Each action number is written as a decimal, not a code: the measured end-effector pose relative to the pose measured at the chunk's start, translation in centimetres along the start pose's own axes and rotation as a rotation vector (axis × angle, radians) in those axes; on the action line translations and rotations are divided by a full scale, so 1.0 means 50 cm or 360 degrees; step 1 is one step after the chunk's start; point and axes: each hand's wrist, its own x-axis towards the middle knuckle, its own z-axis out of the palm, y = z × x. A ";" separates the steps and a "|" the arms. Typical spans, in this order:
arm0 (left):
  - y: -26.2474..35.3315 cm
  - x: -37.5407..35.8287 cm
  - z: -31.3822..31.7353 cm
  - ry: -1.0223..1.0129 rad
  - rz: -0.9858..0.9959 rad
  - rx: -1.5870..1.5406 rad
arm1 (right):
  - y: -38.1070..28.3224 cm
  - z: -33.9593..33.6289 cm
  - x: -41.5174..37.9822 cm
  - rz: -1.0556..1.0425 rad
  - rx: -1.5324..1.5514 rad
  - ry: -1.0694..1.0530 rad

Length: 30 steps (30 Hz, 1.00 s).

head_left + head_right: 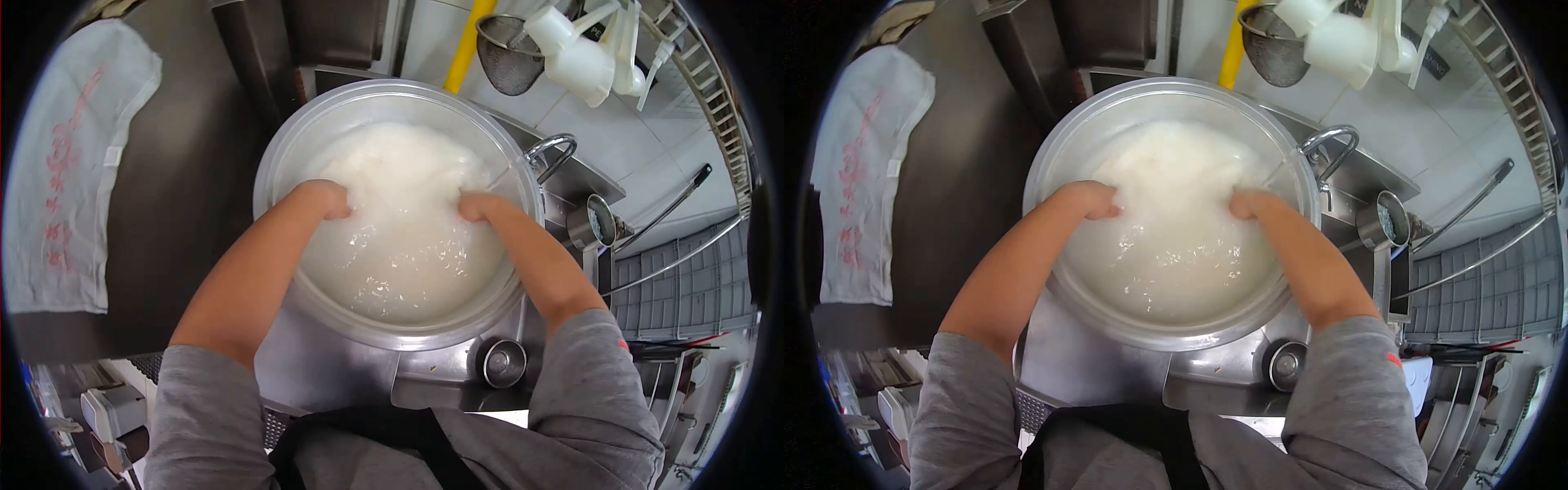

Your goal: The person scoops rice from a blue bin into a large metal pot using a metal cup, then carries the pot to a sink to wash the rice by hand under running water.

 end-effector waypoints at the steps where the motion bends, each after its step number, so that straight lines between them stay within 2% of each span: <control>1: -0.002 -0.031 -0.005 -0.0165 -0.0086 -0.0152 | -0.059 -0.021 -0.074 0.0056 0.0061 -0.0056; 2: -0.007 -0.053 -0.003 -0.0329 -0.0169 -0.0302 | -0.110 -0.039 -0.140 0.0054 -0.0012 -0.0097; 3: -0.013 -0.062 0.012 -0.0322 -0.0178 -0.0313 | -0.116 -0.018 -0.141 -0.0127 -0.0045 -0.0245; 4: -0.017 -0.064 0.035 -0.0164 -0.0183 -0.0165 | -0.122 0.001 -0.142 -0.0307 -0.0084 -0.0396; 5: -0.024 -0.066 0.053 -0.0004 -0.0193 -0.0016 | -0.147 0.018 -0.169 -0.0404 -0.0031 -0.0169; 6: -0.026 -0.065 0.062 0.0008 -0.0206 -0.0030 | -0.175 0.037 -0.197 -0.0499 0.0022 0.0059; 8: -0.011 -0.057 0.074 0.0603 -0.0085 0.0166 | -0.234 0.094 -0.183 -0.0641 -0.0193 0.0122; 10: -0.009 -0.051 0.081 0.0644 -0.0088 0.0113 | -0.315 0.122 -0.158 -0.0768 -0.0381 0.0101; 12: -0.011 -0.045 0.092 0.1016 -0.0137 0.0163 | -0.397 0.084 -0.156 -0.0854 -0.0660 0.0172; 14: -0.016 -0.029 0.109 0.0998 -0.0149 -0.0006 | -0.487 0.026 -0.101 -0.0653 -0.0929 -0.0210; 16: -0.013 -0.054 0.107 0.0977 -0.0180 -0.0159 | -0.491 0.011 -0.006 -0.0515 -0.0741 0.0013; 18: 0.021 -0.141 0.083 0.0752 -0.0104 -0.0442 | -0.456 -0.027 0.047 -0.0505 -0.0030 0.0368; 20: 0.016 -0.145 0.089 0.0642 -0.0168 -0.0492 | -0.431 -0.048 0.148 -0.0254 -0.0337 0.0524; 21: 0.015 -0.146 0.093 0.0543 -0.0189 -0.0552 | -0.404 -0.087 0.147 -0.0210 -0.0541 0.0363; 22: 0.014 -0.146 0.093 0.0530 -0.0214 -0.0573 | -0.358 -0.089 0.201 -0.0138 -0.0444 0.0390; 23: 0.011 -0.146 0.085 0.0421 -0.0222 -0.0520 | -0.335 -0.131 0.167 -0.0042 -0.0519 0.0230; 24: 0.008 -0.142 0.079 0.0318 -0.0220 -0.0468 | -0.308 -0.147 0.153 -0.0034 -0.0584 0.0399; 25: 0.007 -0.135 0.082 0.0315 -0.0226 -0.0491 | -0.264 -0.144 0.202 0.0244 -0.0394 0.0345; 28: 0.006 -0.116 0.088 0.0178 -0.0187 -0.0322 | -0.175 -0.153 0.141 0.0207 -0.0404 0.0402; 30: 0.010 -0.114 0.079 -0.0087 -0.0084 -0.0138 | -0.116 -0.136 0.113 0.0311 -0.0173 0.0535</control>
